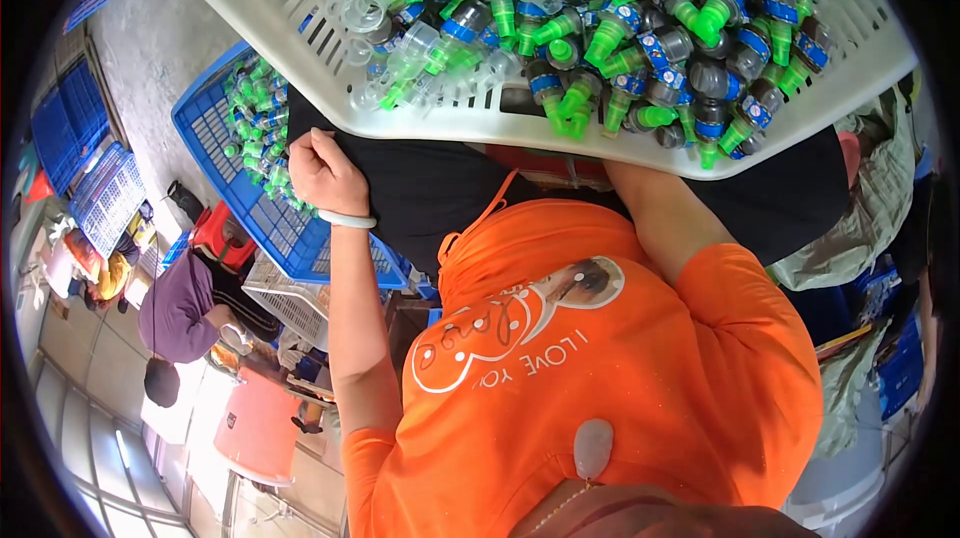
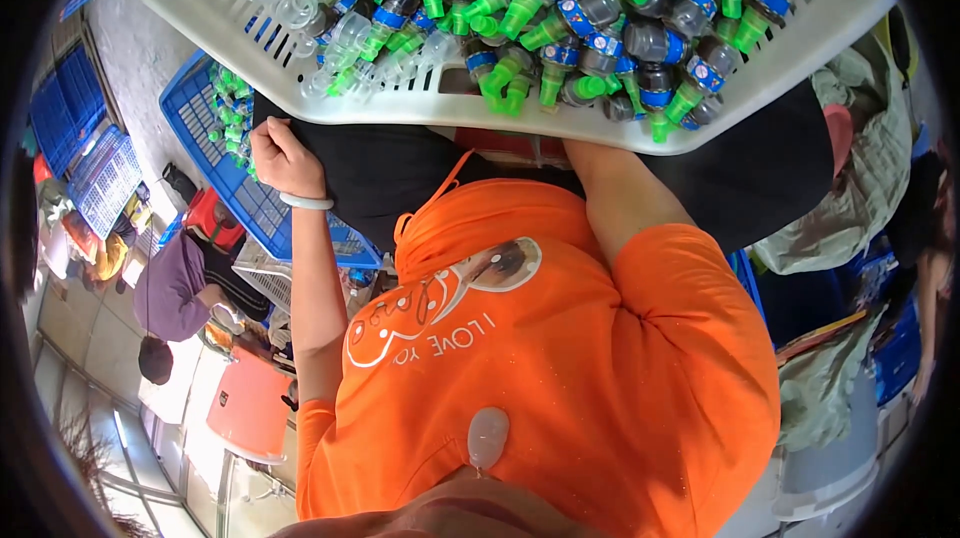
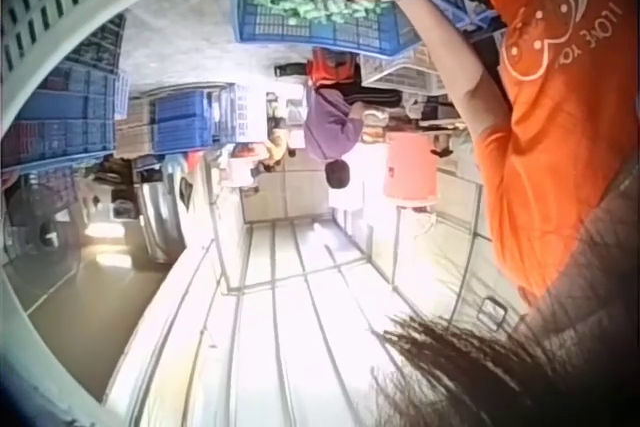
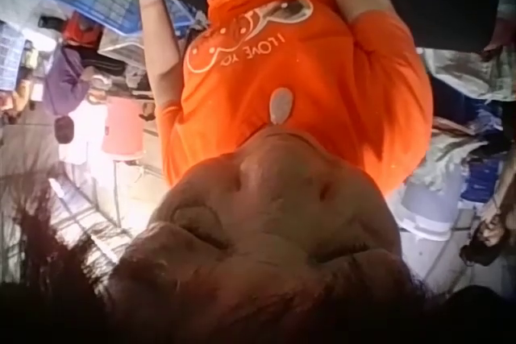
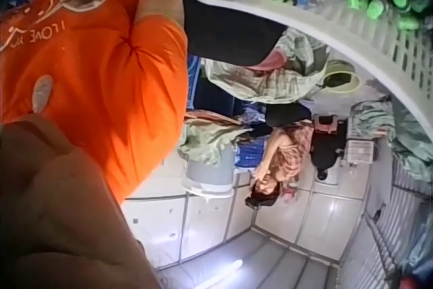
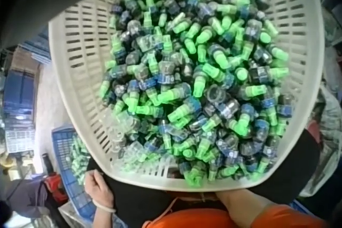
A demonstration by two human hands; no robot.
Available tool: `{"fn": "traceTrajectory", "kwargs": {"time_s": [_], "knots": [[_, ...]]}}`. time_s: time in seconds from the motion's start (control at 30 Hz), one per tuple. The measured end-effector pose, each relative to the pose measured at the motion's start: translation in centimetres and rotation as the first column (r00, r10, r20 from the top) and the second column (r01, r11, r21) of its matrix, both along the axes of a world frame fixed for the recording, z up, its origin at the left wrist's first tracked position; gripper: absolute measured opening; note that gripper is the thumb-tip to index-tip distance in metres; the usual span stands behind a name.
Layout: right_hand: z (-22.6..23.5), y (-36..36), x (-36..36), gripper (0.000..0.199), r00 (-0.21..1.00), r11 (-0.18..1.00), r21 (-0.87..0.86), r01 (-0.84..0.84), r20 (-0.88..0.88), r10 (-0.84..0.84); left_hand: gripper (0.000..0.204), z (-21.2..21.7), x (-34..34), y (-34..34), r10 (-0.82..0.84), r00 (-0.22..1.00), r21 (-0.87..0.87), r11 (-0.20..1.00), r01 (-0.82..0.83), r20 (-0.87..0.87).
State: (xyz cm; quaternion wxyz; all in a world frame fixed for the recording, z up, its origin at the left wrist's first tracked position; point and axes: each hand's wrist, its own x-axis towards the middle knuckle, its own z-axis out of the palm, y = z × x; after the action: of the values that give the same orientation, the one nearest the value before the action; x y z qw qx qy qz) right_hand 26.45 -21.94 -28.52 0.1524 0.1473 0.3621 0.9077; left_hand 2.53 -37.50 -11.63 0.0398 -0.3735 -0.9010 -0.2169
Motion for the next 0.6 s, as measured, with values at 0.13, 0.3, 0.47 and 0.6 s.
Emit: {"fn": "traceTrajectory", "kwargs": {"time_s": [0.13, 0.3, 0.47, 0.6], "knots": [[-0.8, -2.3, 2.1, 0.015, 0.951, 0.949, 0.281, 0.145, 0.225, -0.212, 0.023, 0.0, 0.1, 0.1, -0.004, 1.000, 0.024, 1.000, 0.004, 0.000], [-1.2, -3.1, 2.3, 0.014, 0.855, 0.831, 0.533, 0.159, 0.346, -0.386, 0.019, -0.1, 0.3, 0.3, 0.035, 0.998, 0.025, 0.999, -0.037, 0.058], [-0.9, -2.6, 8.6, 0.011, 0.878, 0.734, 0.679, -0.025, 0.366, -0.309, 0.018, 0.0, 0.2, -0.1, 0.040, 0.999, 0.007, 0.999, -0.040, 0.026], [0.7, -2.2, 7.9, 0.010, 0.879, 0.605, 0.780, -0.161, 0.392, -0.273, 0.017, 0.0, 0.4, 0.4, 0.041, 0.998, 0.028, 0.999, -0.042, 0.043]]}}
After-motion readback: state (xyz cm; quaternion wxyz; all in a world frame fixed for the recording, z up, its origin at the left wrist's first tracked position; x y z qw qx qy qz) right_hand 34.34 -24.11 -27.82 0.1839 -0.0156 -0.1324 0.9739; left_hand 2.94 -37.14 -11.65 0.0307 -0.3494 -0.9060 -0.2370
